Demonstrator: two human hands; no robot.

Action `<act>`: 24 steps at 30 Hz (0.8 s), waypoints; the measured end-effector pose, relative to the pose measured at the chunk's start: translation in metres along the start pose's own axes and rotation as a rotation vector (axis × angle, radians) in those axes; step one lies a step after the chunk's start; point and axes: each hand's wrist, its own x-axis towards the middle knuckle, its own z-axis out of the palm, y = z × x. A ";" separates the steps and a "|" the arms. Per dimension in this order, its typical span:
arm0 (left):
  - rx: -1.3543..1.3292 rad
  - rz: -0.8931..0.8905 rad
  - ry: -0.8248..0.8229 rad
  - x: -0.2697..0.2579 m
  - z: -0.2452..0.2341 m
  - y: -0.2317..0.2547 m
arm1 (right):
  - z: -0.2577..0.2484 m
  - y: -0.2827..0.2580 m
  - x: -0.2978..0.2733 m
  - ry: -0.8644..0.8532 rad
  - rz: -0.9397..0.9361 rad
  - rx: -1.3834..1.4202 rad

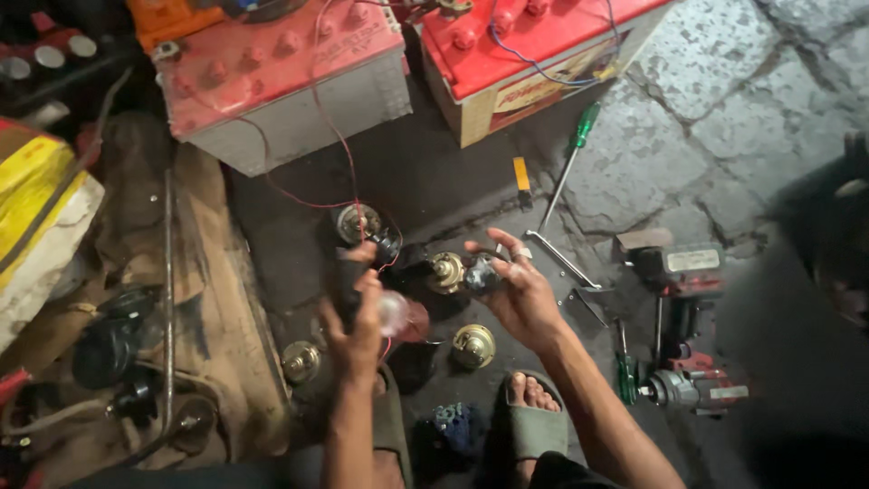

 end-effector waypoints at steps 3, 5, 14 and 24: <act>-0.153 0.020 0.125 0.031 -0.018 -0.013 | 0.001 -0.008 -0.006 -0.172 -0.022 -0.143; -0.163 0.075 0.206 0.055 -0.034 -0.029 | -0.004 -0.010 -0.009 -0.106 0.006 -0.211; 0.024 0.195 0.465 0.176 -0.115 -0.179 | -0.039 0.001 -0.001 -0.287 -0.178 0.096; 0.041 -0.272 0.595 0.184 -0.153 -0.169 | -0.008 -0.006 -0.006 -0.110 -0.098 -0.040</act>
